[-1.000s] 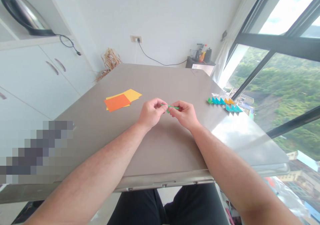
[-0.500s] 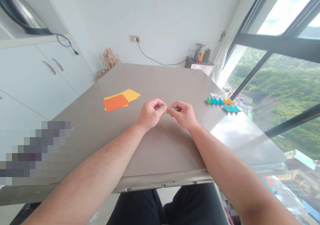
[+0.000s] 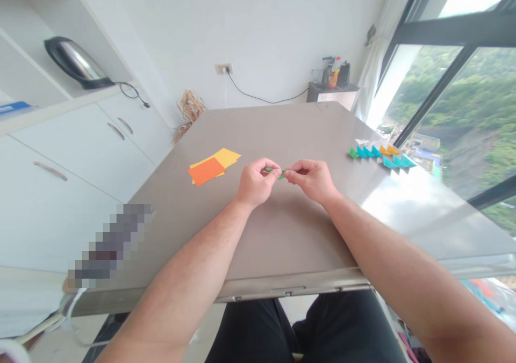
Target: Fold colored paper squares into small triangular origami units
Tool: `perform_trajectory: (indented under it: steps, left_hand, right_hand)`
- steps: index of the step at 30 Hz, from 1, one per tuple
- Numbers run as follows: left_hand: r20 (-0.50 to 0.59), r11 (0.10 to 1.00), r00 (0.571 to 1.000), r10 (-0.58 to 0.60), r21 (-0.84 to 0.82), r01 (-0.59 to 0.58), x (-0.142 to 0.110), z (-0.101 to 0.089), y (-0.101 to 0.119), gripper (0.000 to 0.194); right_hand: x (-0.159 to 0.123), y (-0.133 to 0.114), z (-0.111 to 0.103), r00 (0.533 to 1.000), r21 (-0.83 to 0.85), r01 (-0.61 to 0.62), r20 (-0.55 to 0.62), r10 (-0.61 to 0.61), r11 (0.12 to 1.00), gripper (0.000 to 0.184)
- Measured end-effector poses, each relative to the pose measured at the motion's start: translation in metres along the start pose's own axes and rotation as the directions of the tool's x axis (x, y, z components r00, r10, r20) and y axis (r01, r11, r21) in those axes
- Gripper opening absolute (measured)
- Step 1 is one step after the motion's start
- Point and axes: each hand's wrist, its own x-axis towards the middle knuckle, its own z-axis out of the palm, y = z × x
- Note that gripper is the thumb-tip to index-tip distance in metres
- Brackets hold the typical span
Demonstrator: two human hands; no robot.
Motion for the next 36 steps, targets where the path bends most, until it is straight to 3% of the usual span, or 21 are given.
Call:
perform_trajectory:
  steps: [7, 20, 25, 36]
  left_hand:
    - [-0.099, 1.000, 0.995, -0.023, -0.012, 0.022, 0.003, -0.001, -0.007, 0.013]
    - [-0.047, 0.995, 0.997, -0.056, -0.081, 0.052, 0.003, 0.002, -0.012, 0.019]
    - [0.017, 0.989, 0.996, -0.089, -0.114, 0.090, 0.002, 0.005, -0.009, 0.016]
    - [0.031, 0.952, 0.987, -0.158, -0.262, 0.161, 0.005, 0.005, -0.008, 0.017]
  right_hand:
    - [0.002, 0.002, -0.001, 1.000, 0.058, 0.017, -0.013, -0.016, 0.998, 0.025]
    - [-0.001, -0.003, -0.003, 1.000, 0.054, 0.005, 0.006, -0.005, 0.999, 0.021]
    - [-0.001, 0.000, -0.006, 0.999, 0.008, 0.019, -0.039, -0.019, 1.000, 0.020]
    - [0.002, 0.002, -0.008, 0.996, -0.007, 0.028, -0.079, -0.029, 1.000, 0.016]
